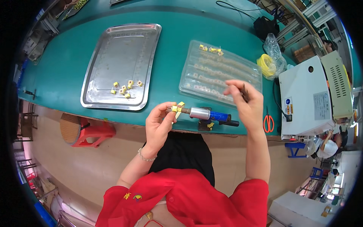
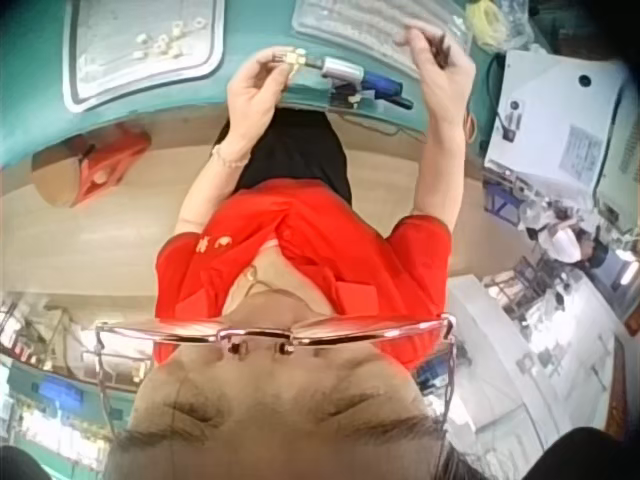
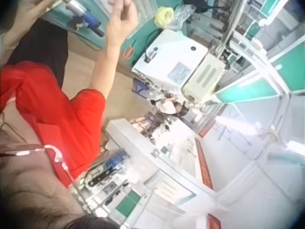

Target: The person wraps adhesive tape around electronic components by hand and using a manual winding tool, then cuts the tape with snips.

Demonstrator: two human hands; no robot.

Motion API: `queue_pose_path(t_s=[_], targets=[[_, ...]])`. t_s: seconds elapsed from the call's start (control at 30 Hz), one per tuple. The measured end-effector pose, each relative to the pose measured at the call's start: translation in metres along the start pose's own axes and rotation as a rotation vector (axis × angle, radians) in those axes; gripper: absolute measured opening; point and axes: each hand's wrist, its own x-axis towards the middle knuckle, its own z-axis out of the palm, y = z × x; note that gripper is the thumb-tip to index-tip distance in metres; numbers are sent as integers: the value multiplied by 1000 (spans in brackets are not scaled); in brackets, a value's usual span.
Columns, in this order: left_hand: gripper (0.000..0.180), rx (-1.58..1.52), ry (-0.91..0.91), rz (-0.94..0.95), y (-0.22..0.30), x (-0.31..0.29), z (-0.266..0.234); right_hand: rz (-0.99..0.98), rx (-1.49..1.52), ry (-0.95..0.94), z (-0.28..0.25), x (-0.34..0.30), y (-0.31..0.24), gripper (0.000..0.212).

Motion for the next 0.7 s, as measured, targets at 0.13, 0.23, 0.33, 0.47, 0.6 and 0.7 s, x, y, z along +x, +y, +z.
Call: queue_pose_path(t_s=[0.13, 0.23, 0.33, 0.47, 0.6, 0.7], targets=[[36, 3, 59, 36, 2, -6, 8, -101, -306, 111, -27, -36, 64, 17], [43, 27, 151, 115, 3, -18, 11, -186, -324, -43, -32, -60, 83, 19], [43, 87, 114, 62, -2, -39, 4, 31, -43, -72, -23, -78, 87, 16], [42, 281, 31, 73, 2, -54, 12, 52, 14, -15, -14, -94, 85, 18], [43, 531, 60, 295, -8, -58, 14, 49, 145, 51, -13, -116, 77, 15], [45, 510, 79, 292, -12, -58, 14, -104, -29, 84, -16, -121, 72, 16]])
